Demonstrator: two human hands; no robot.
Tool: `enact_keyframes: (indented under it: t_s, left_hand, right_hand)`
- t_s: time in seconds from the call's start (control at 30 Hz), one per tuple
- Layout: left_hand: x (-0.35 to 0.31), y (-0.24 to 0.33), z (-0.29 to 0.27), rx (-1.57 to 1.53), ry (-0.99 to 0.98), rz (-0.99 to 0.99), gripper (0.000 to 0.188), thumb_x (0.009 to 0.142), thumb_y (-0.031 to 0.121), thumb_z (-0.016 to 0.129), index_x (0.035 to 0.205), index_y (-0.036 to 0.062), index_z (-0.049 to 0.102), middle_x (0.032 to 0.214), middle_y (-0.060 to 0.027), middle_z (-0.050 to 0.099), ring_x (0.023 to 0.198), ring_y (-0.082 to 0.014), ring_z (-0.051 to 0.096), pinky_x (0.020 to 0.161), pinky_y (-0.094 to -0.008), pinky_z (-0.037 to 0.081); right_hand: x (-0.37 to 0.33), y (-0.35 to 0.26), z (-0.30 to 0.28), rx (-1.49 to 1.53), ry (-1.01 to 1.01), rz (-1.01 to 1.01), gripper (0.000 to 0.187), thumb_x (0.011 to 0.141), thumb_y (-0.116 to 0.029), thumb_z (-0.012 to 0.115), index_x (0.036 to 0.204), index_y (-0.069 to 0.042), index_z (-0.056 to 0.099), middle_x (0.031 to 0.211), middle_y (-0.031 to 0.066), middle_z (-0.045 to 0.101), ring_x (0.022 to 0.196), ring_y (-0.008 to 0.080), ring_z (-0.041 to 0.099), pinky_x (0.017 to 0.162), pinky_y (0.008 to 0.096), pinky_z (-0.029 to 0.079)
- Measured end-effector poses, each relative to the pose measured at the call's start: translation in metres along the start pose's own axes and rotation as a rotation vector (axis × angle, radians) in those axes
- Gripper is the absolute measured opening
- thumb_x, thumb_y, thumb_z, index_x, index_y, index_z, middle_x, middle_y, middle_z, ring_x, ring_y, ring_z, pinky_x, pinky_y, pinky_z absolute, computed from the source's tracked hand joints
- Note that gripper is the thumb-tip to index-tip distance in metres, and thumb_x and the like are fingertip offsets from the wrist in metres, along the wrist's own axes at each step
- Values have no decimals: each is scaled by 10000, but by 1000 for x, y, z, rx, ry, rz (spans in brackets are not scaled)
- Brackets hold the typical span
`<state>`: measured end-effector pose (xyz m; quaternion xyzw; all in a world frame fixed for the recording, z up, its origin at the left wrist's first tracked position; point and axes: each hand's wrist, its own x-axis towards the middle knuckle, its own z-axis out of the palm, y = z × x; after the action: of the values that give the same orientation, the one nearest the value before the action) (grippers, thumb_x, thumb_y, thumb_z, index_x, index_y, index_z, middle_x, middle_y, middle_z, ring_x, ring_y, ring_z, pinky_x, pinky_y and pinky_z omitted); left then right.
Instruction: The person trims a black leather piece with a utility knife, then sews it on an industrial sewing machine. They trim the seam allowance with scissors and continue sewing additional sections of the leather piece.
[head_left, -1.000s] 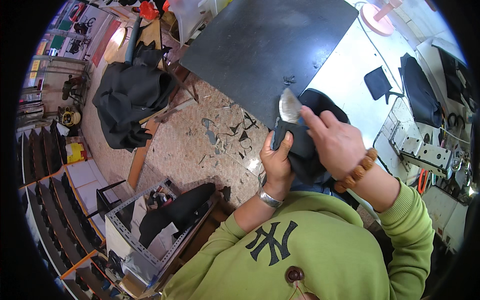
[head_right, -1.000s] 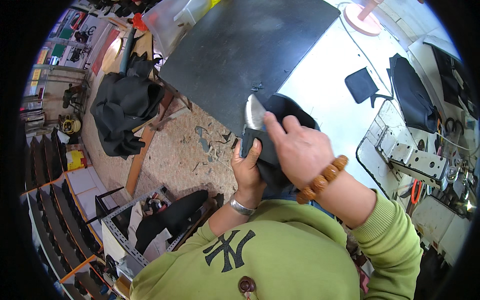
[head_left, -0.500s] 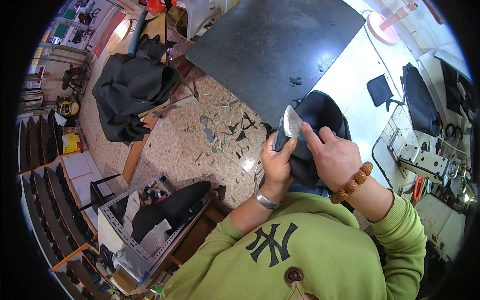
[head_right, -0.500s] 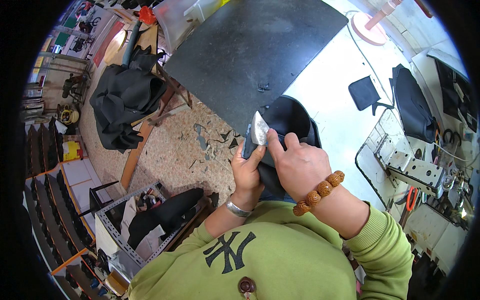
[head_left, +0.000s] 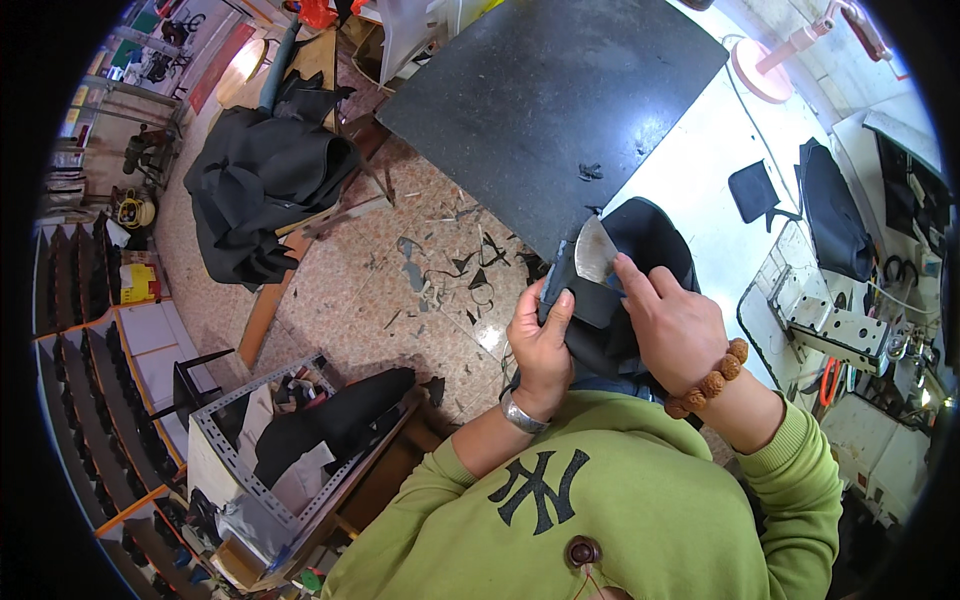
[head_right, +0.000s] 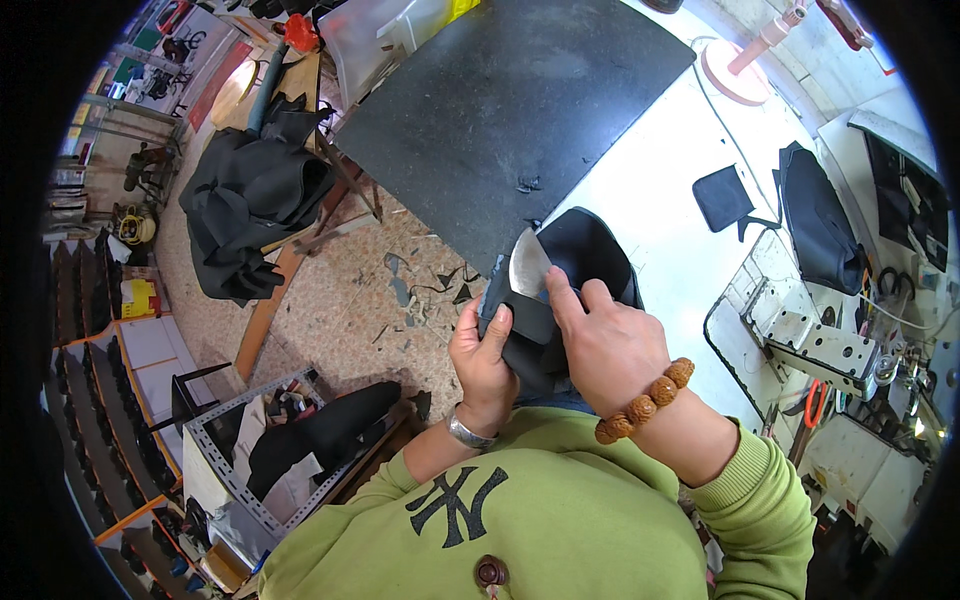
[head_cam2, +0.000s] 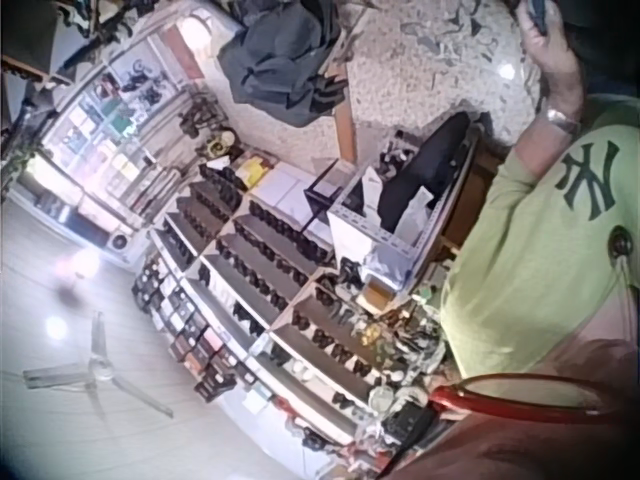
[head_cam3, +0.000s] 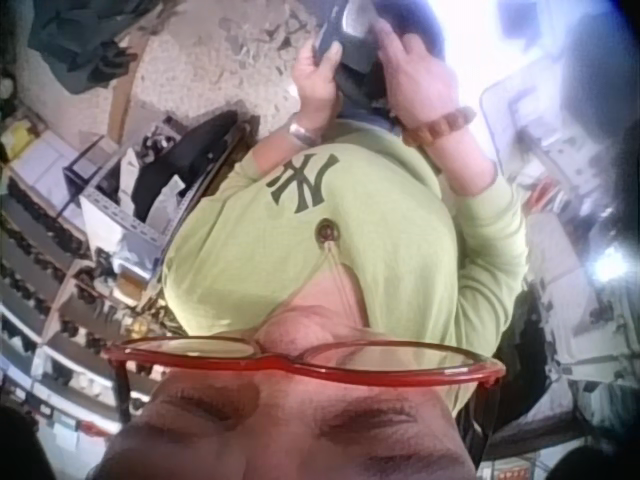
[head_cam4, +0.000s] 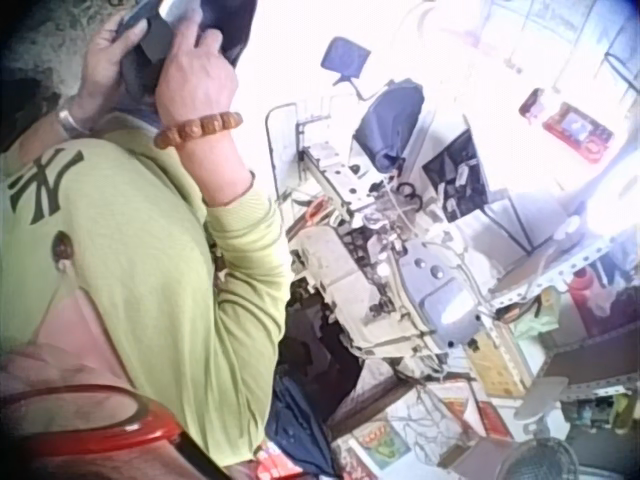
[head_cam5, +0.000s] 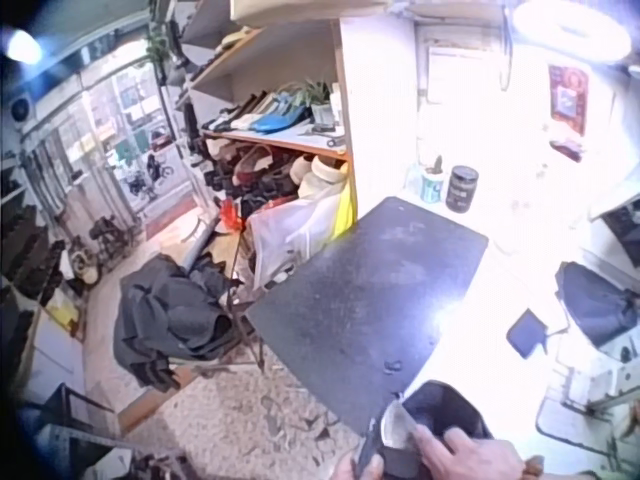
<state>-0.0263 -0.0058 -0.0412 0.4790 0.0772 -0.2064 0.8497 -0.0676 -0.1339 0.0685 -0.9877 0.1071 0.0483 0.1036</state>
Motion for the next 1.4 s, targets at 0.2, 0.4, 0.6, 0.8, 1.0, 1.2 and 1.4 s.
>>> enact_keyframes:
  t_s: [0.2,0.4,0.6,0.8,1.0,1.2,1.4]
  left_hand:
    - [-18,20,2,549,-57,241,279,840,118,696,1082,0,625,876,-66,669,798,-103,599,751,-266,489]
    - [6,6,3,193,-53,54,203,915,84,613,1090,-16,587,991,-32,646,875,-87,573,805,-243,468]
    - [11,2,5,-110,-2,-85,168,906,56,617,1053,-24,611,952,-6,646,847,-60,560,794,-221,462]
    - [14,-8,5,-100,17,-65,174,901,26,598,1069,-22,597,972,-13,632,873,-70,561,802,-224,457]
    - [13,-14,7,-45,25,2,212,899,16,589,1102,-44,584,985,-21,628,882,-77,561,799,-232,457]
    - [13,-9,8,-34,-11,4,235,897,3,576,1125,-55,580,1009,-33,632,907,-79,566,805,-225,459]
    - [12,-11,8,5,-26,6,222,950,100,555,1144,-6,576,1010,-26,628,871,-76,569,764,-221,473]
  right_hand:
    - [-11,-4,-10,109,87,-6,430,865,-165,598,1281,-110,505,806,67,522,557,263,582,469,363,475]
    - [-14,2,-16,109,159,-9,449,849,-152,621,1282,-114,511,793,59,509,547,233,568,464,339,463]
    - [-6,-8,-13,-32,-1,-56,448,826,-108,579,1271,-90,533,792,57,526,563,215,588,488,315,492]
    - [1,-19,-10,-57,-157,-55,452,827,-101,530,1272,-22,515,831,103,581,631,232,649,516,336,521]
    - [-1,-26,-8,-86,-149,-21,423,861,-119,545,1275,-38,509,800,85,545,598,236,610,489,346,491]
    - [-2,-29,-9,-78,-159,-18,464,834,-84,531,1293,-21,494,808,96,546,598,234,617,489,341,495]
    - [-1,-32,-8,-114,-186,-12,491,816,-77,527,1299,-1,482,813,109,549,589,230,622,489,337,494]
